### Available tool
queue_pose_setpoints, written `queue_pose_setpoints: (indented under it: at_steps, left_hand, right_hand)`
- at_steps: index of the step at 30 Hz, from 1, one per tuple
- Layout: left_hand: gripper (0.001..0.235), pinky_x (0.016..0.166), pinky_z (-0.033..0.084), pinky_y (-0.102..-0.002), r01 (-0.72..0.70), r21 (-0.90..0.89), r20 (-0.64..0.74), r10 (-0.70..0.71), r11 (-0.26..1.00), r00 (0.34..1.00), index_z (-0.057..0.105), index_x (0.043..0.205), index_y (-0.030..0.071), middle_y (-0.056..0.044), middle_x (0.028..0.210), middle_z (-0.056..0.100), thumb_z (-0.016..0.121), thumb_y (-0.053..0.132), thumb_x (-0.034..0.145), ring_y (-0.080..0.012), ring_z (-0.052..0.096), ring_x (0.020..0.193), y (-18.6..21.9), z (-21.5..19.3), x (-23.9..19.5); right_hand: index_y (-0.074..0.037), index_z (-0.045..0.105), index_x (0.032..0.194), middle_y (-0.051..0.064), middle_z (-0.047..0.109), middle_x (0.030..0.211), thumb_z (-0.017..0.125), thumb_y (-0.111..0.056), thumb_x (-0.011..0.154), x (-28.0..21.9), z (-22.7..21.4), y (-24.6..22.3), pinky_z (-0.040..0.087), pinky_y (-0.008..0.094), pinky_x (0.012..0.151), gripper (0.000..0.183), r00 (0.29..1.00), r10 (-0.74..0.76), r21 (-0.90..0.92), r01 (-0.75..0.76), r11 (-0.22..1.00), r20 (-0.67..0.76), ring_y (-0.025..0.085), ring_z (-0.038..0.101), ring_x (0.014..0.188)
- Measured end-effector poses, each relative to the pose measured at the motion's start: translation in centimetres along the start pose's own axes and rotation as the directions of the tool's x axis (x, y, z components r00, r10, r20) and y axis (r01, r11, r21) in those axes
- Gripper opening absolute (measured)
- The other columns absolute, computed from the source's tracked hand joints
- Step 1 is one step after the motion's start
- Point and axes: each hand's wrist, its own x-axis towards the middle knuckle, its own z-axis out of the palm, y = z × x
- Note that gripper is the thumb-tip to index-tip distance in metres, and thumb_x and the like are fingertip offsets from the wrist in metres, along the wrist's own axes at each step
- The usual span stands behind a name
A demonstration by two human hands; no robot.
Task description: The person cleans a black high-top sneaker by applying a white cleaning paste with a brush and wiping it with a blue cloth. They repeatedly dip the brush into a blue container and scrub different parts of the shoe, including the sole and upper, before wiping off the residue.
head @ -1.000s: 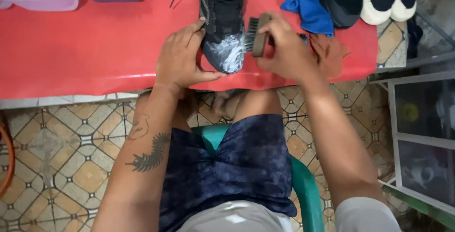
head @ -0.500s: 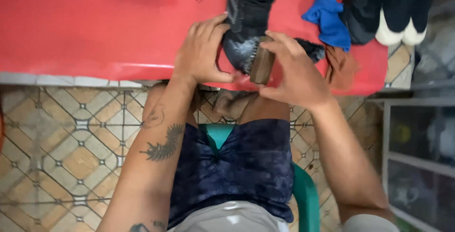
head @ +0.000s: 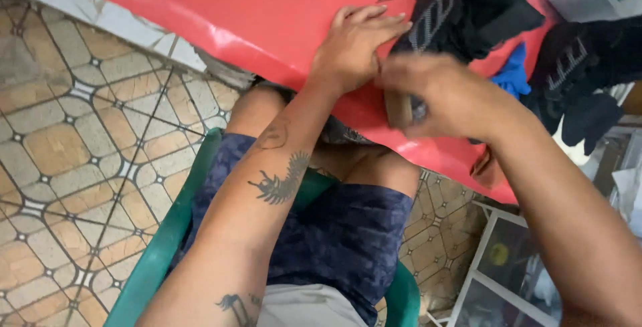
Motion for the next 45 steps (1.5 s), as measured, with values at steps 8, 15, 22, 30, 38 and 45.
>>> queue_pose_setpoints:
  at_steps: [8,15,22,30,38,45]
  left_hand:
    - [0.053,0.102,0.037,-0.044,0.003,-0.149,-0.135,-0.023,0.989,0.991,0.070,0.130,0.023,0.003,0.130,0.072,0.056,0.013,0.079,-0.0255,0.058,0.123,-0.8,1.1,-0.3]
    - [0.060,0.083,0.037,-0.048,-0.067,0.017,0.000,0.067,0.998,0.998,0.058,0.142,0.023,-0.002,0.148,0.059,0.054,0.007,0.084,-0.0278,0.056,0.124,0.8,-0.7,-0.1]
    - [0.065,0.087,0.031,-0.045,-0.113,0.040,0.094,0.108,0.993,0.990,0.052,0.150,0.029,0.002,0.151,0.057,0.051,0.005,0.089,-0.0218,0.054,0.124,1.0,-0.6,-0.1]
    - [0.053,0.085,0.032,-0.045,-0.105,0.041,0.048,0.103,0.994,0.994,0.067,0.133,0.021,-0.001,0.144,0.062,0.053,-0.001,0.087,-0.0252,0.055,0.117,1.8,-1.3,0.0]
    - [0.048,0.087,0.032,-0.047,-0.107,0.081,0.048,0.103,0.991,0.994,0.068,0.130,0.021,0.000,0.146,0.060,0.052,0.006,0.088,-0.0257,0.055,0.120,1.2,-0.9,0.1]
    - [0.069,0.089,0.033,-0.045,-0.084,0.149,0.133,0.064,0.985,0.989,0.051,0.150,0.032,0.003,0.150,0.057,0.064,0.013,0.084,-0.0216,0.052,0.126,1.8,-0.9,0.2]
  right_hand:
    - [-0.001,0.063,0.132,0.020,0.060,0.139,0.092,-0.024,0.057,0.3,-0.6,0.6,0.046,0.053,0.103,0.084,0.953,0.019,0.079,-0.045,0.996,0.303,0.040,0.058,0.124]
    - [0.007,0.061,0.135,0.032,0.055,0.147,0.089,-0.019,0.063,-1.2,-0.6,0.4,0.037,0.054,0.116,0.082,0.998,0.058,-0.025,-0.058,0.998,-0.003,0.047,0.051,0.138]
    - [0.000,0.050,0.143,0.024,0.052,0.148,0.092,-0.017,0.060,-3.3,-0.3,1.0,0.042,0.049,0.108,0.094,0.972,0.190,0.102,-0.205,0.973,0.137,0.040,0.052,0.133]
    - [0.007,0.051,0.143,0.031,0.049,0.152,0.089,-0.014,0.063,-2.5,-0.9,0.6,0.038,0.053,0.115,0.091,0.990,0.139,-0.019,-0.139,0.990,-0.012,0.043,0.044,0.145]
    - [0.010,0.056,0.136,0.032,0.052,0.149,0.086,-0.014,0.067,-2.4,0.4,2.3,0.039,0.053,0.116,0.079,0.996,0.048,-0.018,-0.049,0.999,-0.071,0.048,0.049,0.139]
    - [-0.005,0.064,0.126,0.018,0.061,0.137,0.088,-0.014,0.070,-2.1,-0.2,0.3,0.041,0.049,0.111,0.062,0.996,0.088,0.217,-0.092,0.972,0.028,0.037,0.056,0.127]
